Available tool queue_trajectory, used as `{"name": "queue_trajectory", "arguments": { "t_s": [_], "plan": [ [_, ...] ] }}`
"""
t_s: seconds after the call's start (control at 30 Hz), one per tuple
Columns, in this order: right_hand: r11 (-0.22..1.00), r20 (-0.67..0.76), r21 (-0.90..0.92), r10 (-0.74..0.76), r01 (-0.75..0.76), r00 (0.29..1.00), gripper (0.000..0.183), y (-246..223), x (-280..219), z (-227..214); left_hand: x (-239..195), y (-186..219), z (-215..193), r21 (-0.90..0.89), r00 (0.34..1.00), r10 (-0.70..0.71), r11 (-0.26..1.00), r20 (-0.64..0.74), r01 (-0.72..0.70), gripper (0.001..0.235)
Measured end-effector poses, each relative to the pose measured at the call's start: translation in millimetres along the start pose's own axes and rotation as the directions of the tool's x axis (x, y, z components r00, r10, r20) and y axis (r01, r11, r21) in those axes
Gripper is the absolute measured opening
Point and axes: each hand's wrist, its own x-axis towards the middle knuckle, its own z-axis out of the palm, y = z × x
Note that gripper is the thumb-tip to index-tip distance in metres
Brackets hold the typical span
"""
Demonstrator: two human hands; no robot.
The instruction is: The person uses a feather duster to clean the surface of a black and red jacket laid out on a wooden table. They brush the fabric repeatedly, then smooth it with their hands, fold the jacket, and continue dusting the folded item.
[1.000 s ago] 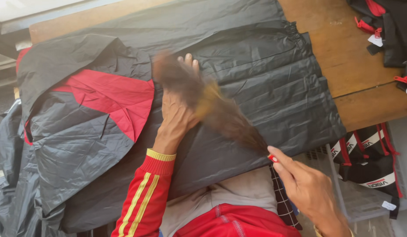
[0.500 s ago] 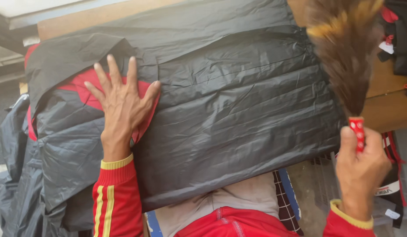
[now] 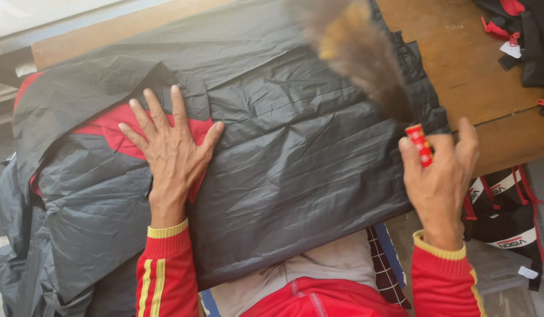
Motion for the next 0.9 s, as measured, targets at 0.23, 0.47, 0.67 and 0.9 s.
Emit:
{"name": "queue_trajectory", "arguments": {
  "t_s": [0.23,0.47,0.67,0.9],
  "plan": [
    [0.987,0.11,0.001,0.161,-0.162,0.981,0.036,25.2,31.9,8.4,1.7,11.8,11.8,0.044,0.997,0.043,0.998,-0.056,-0.041,0.084],
    [0.986,0.08,-0.021,0.167,-0.165,0.983,0.028,65.4,55.2,2.6,14.5,45.7,31.3,0.06,0.992,0.054,0.997,-0.11,-0.048,0.086],
    [0.964,-0.112,-0.24,-0.149,0.119,0.982,0.038,31.9,34.2,-23.0,19.5,56.9,34.2,-0.002,0.974,0.109,0.994,-0.199,-0.111,0.078],
    [0.952,0.056,-0.229,-0.194,0.201,0.98,0.039,-28.3,1.6,16.7,4.5,42.4,19.4,-0.021,0.983,0.129,0.991,-0.133,-0.133,0.089]
  ]
}}
